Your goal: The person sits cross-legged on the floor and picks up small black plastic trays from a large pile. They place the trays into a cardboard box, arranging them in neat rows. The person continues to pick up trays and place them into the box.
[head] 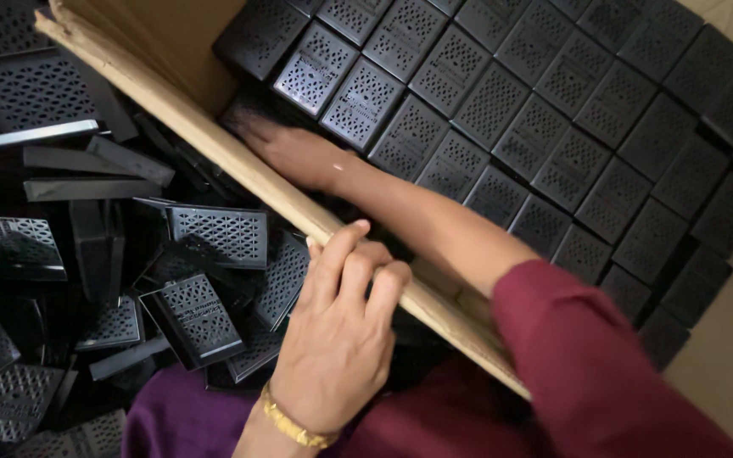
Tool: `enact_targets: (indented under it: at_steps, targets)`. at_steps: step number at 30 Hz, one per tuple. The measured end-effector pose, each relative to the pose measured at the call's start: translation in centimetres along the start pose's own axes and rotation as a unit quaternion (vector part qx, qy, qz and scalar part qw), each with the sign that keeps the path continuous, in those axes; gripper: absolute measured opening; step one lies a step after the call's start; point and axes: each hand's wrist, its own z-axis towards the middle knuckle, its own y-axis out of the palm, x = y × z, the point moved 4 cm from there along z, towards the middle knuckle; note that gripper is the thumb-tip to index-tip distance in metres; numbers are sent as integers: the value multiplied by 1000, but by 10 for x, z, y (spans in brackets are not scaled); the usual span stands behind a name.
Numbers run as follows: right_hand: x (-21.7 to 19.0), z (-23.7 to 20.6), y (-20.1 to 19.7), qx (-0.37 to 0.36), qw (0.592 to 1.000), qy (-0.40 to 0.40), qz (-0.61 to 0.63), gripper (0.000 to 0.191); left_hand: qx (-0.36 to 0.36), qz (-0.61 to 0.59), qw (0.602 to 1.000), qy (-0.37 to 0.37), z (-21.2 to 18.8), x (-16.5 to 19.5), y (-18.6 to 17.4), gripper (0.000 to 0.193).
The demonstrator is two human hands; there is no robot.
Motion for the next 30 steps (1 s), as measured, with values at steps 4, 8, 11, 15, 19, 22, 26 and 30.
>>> enact_targets:
  at_steps: [4,8,11,15,19,22,26,30]
  targets:
    - [14,36,31,-3,995,20,-102,54,-23,-4,1000,1,-2,-2,0,46]
    - [18,29,46,-2,977,-1,-214,57,-16,7,1000,5,-2,-3,2,45]
    - [17,31,47,-16,976,-21,-216,61,-15,15,1000,1,-3,-2,3,41]
    - [16,24,38,-16,996,9,-90,56,-5,18,1000,3,-2,-2,1,39]
    - [-3,-39,14,-32,996,16,-84,53,8,12,1000,7,2,-1,-1,40]
    - [-16,-86,-1,-151,986,64,-28,46,13,5,1000,9,4,0,0,42]
    - [-21,-97,-8,-226,969,93,-39,35,16,5,1000,17,3,1,0,45]
    - [-25,-95,-2,-124,987,88,-46,29,9,18,1000,23,0,-1,-2,47]
